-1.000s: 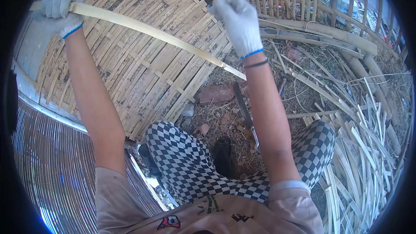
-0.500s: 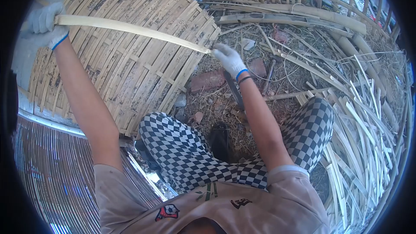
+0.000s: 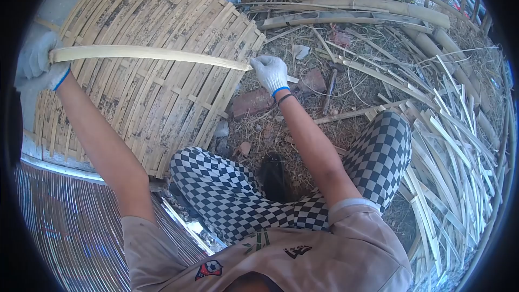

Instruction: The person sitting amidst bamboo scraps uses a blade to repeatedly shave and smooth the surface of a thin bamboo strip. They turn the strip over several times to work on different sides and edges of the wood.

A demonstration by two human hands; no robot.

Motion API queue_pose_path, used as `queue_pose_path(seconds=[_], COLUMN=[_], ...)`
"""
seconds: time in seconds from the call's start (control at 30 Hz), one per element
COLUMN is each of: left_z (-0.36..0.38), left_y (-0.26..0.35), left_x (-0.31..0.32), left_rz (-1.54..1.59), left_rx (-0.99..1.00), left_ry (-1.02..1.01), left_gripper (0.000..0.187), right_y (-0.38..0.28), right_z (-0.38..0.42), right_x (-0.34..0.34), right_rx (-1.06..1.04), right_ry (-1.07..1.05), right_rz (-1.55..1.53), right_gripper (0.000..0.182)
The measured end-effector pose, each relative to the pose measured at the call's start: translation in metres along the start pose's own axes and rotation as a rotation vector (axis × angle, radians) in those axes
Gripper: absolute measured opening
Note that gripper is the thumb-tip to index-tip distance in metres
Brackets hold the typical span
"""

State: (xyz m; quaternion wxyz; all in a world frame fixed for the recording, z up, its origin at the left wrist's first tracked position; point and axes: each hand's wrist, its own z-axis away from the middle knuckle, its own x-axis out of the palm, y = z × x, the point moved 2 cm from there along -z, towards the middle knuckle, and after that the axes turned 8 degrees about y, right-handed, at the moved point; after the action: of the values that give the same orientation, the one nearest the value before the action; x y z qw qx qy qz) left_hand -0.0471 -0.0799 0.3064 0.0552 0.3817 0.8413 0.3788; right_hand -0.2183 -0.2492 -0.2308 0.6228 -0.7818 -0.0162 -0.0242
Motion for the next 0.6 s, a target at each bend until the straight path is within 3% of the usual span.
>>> queue_pose_path(seconds=[0.1, 0.23, 0.33, 0.43, 0.47, 0.6], left_z=[0.005, 0.014, 0.018, 0.013, 0.011, 0.003], left_y=[0.022, 0.031, 0.028, 0.020, 0.019, 0.027], left_x=[-0.007, -0.007, -0.003, 0.000, 0.001, -0.009], left_rz=[0.037, 0.062, 0.072, 0.097, 0.091, 0.002], left_rx=[0.017, 0.036, 0.048, 0.043, 0.035, 0.009], left_ry=[0.038, 0.056, 0.073, 0.027, -0.002, -0.078], left_gripper=[0.047, 0.048, 0.046, 0.045, 0.045, 0.044], right_y=[-0.001, 0.073, 0.113, 0.058, 0.047, 0.035], right_z=[0.000, -0.018, -0.027, -0.010, -0.006, -0.004], right_x=[-0.019, -0.054, -0.058, -0.052, -0.041, -0.036], right_rx=[-0.003, 0.280, 0.154, 0.529, 0.606, 0.425], right_ry=[0.093, 0.193, 0.084, -0.330, -0.326, -0.297], right_rz=[0.213, 0.272, 0.284, -0.252, -0.374, -0.259], right_gripper=[0.028, 0.032, 0.039, 0.045, 0.042, 0.035])
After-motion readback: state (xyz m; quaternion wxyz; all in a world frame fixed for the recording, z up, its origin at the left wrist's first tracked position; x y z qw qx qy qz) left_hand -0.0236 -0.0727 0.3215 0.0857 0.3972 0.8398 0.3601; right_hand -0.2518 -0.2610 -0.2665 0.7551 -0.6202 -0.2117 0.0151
